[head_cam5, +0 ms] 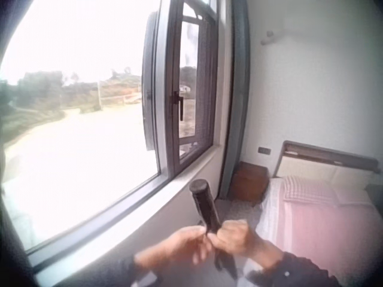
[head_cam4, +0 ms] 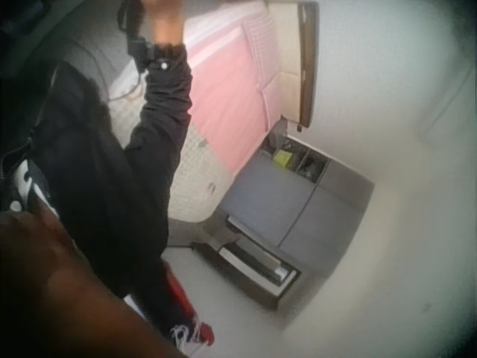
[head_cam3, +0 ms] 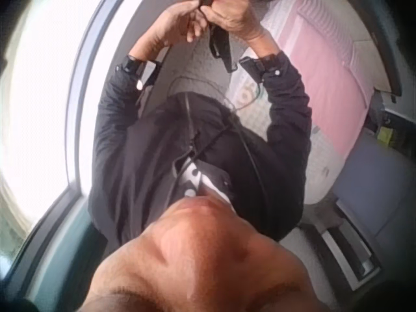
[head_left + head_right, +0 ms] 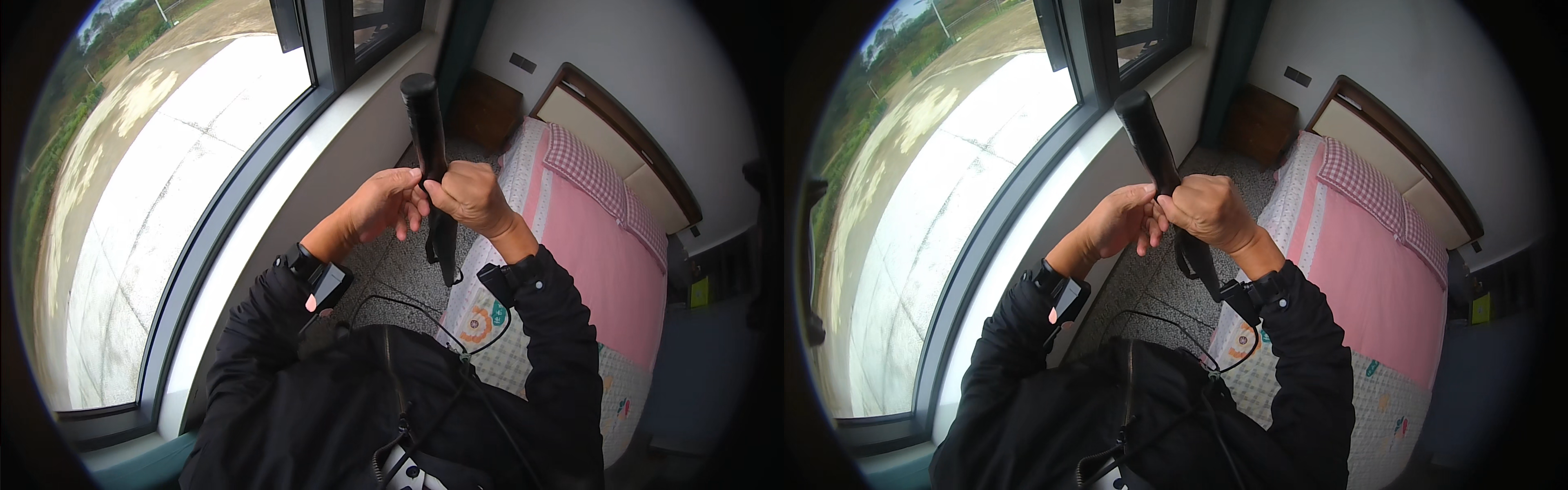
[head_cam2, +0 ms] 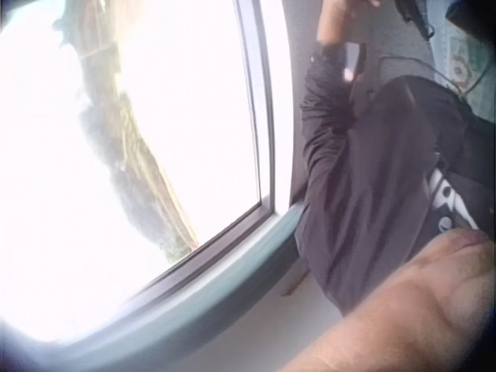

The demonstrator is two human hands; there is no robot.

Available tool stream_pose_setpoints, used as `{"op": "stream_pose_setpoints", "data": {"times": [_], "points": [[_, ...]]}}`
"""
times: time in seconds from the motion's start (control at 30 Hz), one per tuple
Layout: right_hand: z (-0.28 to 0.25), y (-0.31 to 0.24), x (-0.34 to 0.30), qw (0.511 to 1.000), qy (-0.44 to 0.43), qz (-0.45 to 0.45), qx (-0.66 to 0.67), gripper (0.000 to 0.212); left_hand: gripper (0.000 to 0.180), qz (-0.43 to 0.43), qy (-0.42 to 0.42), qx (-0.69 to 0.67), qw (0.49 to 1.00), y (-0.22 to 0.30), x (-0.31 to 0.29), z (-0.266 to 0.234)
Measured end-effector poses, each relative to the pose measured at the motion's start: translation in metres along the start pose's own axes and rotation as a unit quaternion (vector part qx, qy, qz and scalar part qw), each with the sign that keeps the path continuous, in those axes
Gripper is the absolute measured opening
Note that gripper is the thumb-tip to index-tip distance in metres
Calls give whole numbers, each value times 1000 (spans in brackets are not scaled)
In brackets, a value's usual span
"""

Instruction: The person sweeps the bedroom floor with a broom, then picks up a black umbrella from a clothes rack, opens and closes it, and hangs it back on the rack. The person resumes sweeping near the rack.

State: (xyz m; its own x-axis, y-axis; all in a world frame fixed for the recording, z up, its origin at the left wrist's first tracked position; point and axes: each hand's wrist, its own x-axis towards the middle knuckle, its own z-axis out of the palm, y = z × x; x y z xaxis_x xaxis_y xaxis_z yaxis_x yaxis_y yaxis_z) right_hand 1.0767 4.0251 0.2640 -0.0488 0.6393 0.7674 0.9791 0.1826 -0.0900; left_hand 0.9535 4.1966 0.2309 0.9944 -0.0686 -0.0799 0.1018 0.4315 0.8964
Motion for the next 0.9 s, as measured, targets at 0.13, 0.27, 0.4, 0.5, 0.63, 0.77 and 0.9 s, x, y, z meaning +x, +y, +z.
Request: {"op": "stream_pose_setpoints", "data": {"times": [0.13, 0.27, 0.4, 0.5, 0.63, 0.77, 0.9], "points": [[7, -2, -23, 998, -10, 52, 46, 34, 22, -50, 63, 92, 993, -5, 11, -2], [22, 0, -53, 989, -18, 134, 62, 34, 18, -43, 84, 214, 972, -17, 19, -8], [49, -2, -79, 907, 77, 326, 254, 19, 18, -38, 118, 224, 967, -27, 15, -21], [66, -7, -86, 753, 105, 542, 359, 26, 18, -44, 139, 259, 955, -33, 9, -30], [74, 2, -81, 702, -93, 608, 359, 17, 18, -39, 156, 317, 935, -43, 4, -41], [90, 17, -78, 746, -214, 581, 244, 25, 18, -40, 178, 391, 902, -54, -2, -62], [119, 21, -76, 815, -259, 487, 174, 26, 17, -12, 192, 589, 785, -65, -6, -77]]}}
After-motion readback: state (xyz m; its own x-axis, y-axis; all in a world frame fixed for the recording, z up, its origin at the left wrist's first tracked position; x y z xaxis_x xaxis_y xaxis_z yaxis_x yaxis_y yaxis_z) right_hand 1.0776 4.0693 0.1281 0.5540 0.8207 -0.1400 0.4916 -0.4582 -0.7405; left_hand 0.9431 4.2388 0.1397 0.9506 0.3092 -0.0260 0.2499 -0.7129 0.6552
